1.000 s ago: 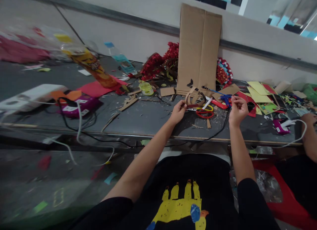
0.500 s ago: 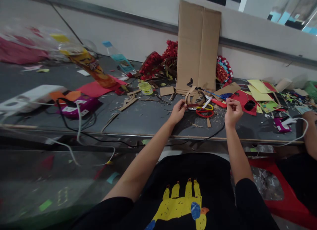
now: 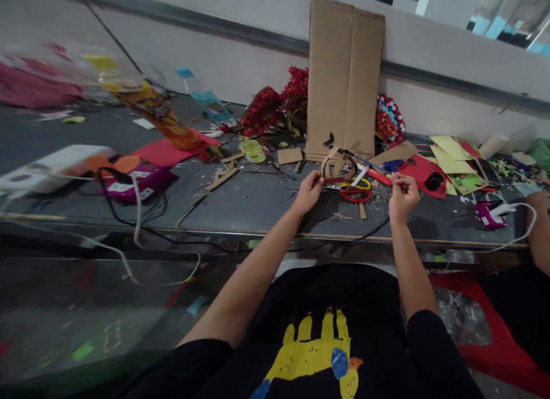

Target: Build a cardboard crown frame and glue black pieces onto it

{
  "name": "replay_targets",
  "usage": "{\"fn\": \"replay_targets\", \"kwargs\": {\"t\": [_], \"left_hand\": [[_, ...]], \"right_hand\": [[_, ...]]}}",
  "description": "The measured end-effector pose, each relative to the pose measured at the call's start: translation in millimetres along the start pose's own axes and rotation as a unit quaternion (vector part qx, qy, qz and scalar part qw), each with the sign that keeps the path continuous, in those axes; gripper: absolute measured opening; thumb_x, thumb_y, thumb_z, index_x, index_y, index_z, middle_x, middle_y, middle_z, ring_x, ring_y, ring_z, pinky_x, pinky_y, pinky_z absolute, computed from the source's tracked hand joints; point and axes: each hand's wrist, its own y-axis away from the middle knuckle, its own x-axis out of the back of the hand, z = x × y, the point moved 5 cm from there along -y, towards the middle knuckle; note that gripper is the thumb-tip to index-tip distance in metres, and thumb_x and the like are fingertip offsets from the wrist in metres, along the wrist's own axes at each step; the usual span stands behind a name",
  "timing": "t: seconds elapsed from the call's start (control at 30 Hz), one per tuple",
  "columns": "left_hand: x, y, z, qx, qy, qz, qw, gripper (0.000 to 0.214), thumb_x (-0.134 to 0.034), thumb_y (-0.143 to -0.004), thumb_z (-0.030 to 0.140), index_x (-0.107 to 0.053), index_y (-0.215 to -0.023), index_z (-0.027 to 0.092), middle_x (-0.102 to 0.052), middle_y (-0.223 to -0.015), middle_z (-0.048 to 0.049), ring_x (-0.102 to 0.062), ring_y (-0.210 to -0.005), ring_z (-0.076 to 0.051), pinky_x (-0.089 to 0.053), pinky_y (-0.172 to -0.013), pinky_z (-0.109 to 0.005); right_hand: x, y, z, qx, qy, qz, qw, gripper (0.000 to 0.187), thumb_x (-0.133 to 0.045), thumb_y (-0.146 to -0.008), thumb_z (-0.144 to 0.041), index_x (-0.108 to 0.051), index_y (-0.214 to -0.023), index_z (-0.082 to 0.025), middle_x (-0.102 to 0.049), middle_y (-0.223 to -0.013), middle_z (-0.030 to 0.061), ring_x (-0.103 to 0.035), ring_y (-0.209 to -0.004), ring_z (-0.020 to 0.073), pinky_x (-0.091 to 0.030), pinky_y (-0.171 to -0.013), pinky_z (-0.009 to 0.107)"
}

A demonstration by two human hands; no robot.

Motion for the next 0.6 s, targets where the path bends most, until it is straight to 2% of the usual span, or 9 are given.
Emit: {"fn": "replay_targets", "kwargs": {"t": [0.3, 0.6], "left_hand": [[-0.8, 0, 0, -0.007, -0.018, -0.005, 1.0, 0.016, -0.051, -0.085, 0.033, -0.05, -0.081, 0.018, -0.048, -0.065, 0.0025, -0.045, -0.06, -0.01, -0.039, -0.059, -0.023], [0.2, 0, 1, -0.019, -0.033, 0.004, 0.999, 0.024, -0.051, -0.085, 0.042, -0.051, -0.079, 0.018, -0.047, -0.064, 0.0018, -0.044, -0.059, -0.011, -0.038, -0.058, -0.023]], "right_hand": [[4, 5, 11, -0.008, 0.0, -0.006, 1.0, 0.025, -0.071, -0.071, -0.034, -0.053, -0.063, -0.018, -0.061, -0.072, -0.0019, -0.064, -0.074, 0.0126, -0.054, -0.075, 0.031], [8, 7, 14, -0.017, 0.002, -0.005, 1.0, 0.024, -0.071, -0.07, -0.033, -0.054, -0.063, -0.018, -0.062, -0.072, -0.0015, -0.065, -0.075, 0.0134, -0.053, -0.075, 0.03]]}}
